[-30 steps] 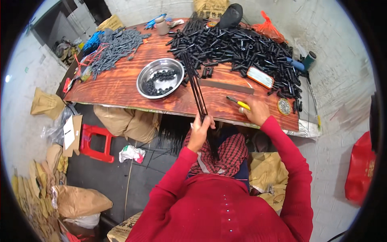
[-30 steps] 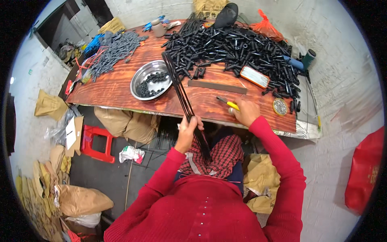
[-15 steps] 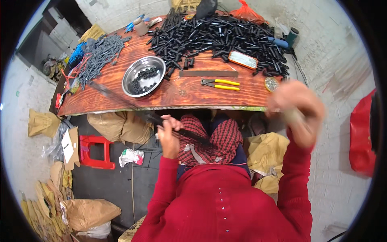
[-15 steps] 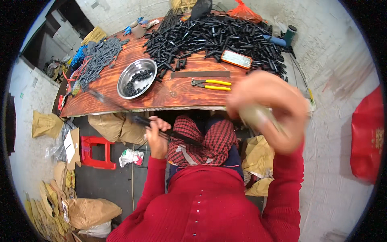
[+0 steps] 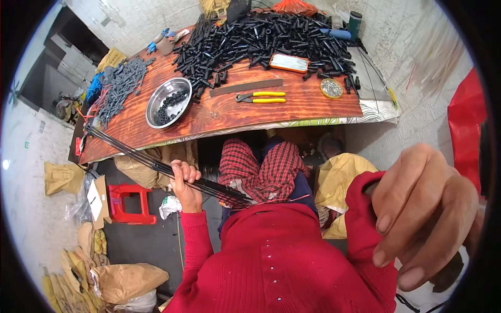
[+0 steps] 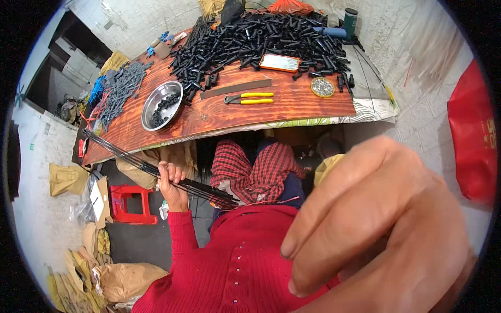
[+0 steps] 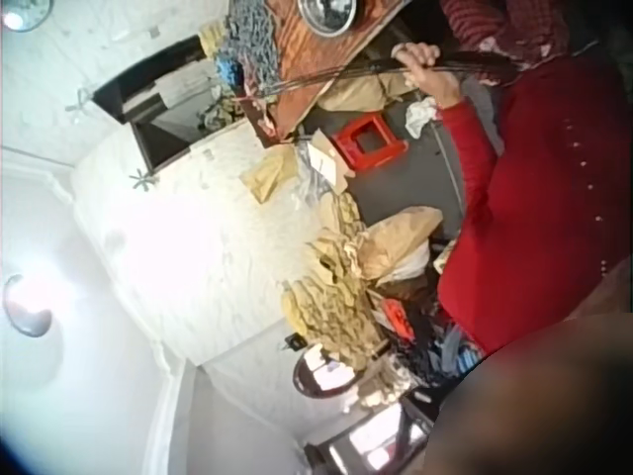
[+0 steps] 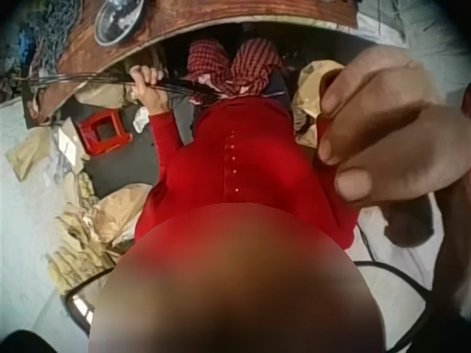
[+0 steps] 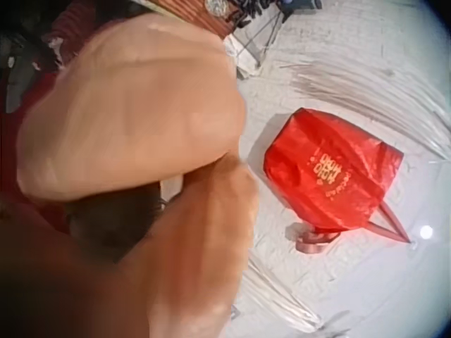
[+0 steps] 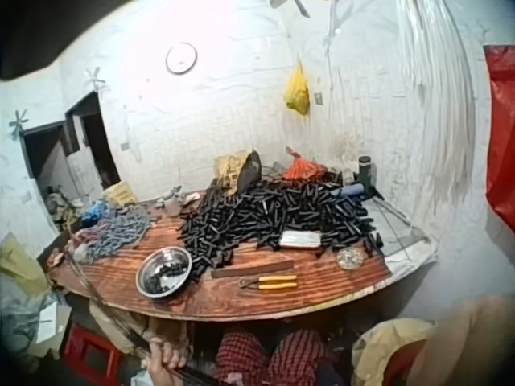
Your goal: The person uses pliers to cut and process black cables and sorts small metal components at a factory workbench.
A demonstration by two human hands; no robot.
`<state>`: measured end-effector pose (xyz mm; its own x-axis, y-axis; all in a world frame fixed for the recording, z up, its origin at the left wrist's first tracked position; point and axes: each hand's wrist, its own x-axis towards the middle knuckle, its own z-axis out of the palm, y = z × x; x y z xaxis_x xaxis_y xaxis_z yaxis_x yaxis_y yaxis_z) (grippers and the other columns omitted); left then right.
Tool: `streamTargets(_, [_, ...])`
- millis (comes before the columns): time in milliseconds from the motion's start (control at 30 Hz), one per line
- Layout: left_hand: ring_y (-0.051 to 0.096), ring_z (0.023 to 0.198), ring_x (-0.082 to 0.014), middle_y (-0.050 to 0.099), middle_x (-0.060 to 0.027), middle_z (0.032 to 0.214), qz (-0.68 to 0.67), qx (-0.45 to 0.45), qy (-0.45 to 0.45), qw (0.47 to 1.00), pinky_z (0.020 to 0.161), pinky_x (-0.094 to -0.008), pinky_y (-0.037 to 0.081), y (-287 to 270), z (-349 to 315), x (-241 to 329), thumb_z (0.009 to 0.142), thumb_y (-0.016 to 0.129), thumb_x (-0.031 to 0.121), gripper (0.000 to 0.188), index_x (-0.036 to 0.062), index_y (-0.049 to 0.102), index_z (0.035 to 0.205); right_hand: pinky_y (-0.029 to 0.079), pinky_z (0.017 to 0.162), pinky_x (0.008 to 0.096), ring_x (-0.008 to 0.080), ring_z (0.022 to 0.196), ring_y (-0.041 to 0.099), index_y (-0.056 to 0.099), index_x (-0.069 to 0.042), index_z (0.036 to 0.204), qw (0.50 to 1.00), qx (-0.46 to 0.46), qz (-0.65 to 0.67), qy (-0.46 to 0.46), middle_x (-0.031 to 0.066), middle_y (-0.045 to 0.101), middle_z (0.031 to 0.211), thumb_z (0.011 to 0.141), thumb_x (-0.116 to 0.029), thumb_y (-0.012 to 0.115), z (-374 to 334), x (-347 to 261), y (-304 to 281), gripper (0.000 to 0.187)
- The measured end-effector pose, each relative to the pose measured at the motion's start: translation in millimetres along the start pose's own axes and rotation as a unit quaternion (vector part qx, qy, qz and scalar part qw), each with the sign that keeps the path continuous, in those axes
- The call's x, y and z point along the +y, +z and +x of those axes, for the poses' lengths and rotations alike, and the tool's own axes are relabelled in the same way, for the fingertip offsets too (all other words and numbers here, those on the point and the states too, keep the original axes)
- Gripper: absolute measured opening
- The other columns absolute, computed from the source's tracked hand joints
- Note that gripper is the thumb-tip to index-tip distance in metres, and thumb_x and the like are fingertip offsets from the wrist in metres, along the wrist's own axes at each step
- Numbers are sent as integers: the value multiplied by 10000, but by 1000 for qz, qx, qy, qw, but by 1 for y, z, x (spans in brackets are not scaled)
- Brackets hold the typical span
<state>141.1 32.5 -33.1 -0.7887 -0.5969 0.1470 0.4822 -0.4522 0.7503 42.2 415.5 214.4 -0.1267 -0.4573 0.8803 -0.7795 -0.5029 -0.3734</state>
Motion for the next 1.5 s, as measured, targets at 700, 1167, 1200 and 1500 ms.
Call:
streamTargets(700, [357,621,-76,349,41,715,21,71,-30,997,620,-259,359,-15,-5,-17,1010,549,325,226,101,518,1031,350,768,242,28,616,538,621,-228,776,975,198,-89,40,-100,599,640,883,-270,700,-29,4,36,139])
streamTargets(1167, [338,590,-68,333,60,695,15,97,-52,994,574,-243,337,-34,10,-21,989,593,285,206,95,546,1054,557,613,329,228,723,685,660,65,963,980,107,162,34,173,684,811,795,-81,707,7,84,47,227])
streamTargets(1200, [335,585,-61,331,61,691,33,156,-53,986,561,-232,328,-44,10,-16,994,584,286,200,98,546,1051,553,642,306,229,722,689,680,24,932,990,112,60,54,129,680,788,758,-30,730,5,98,55,189])
streamTargets(1500, [337,578,-45,323,53,692,-7,-67,-94,993,516,-201,317,31,64,-16,1025,515,226,163,91,529,1116,484,603,241,77,683,604,620,-3,902,927,123,-132,330,44,641,805,818,-42,704,-47,226,40,125])
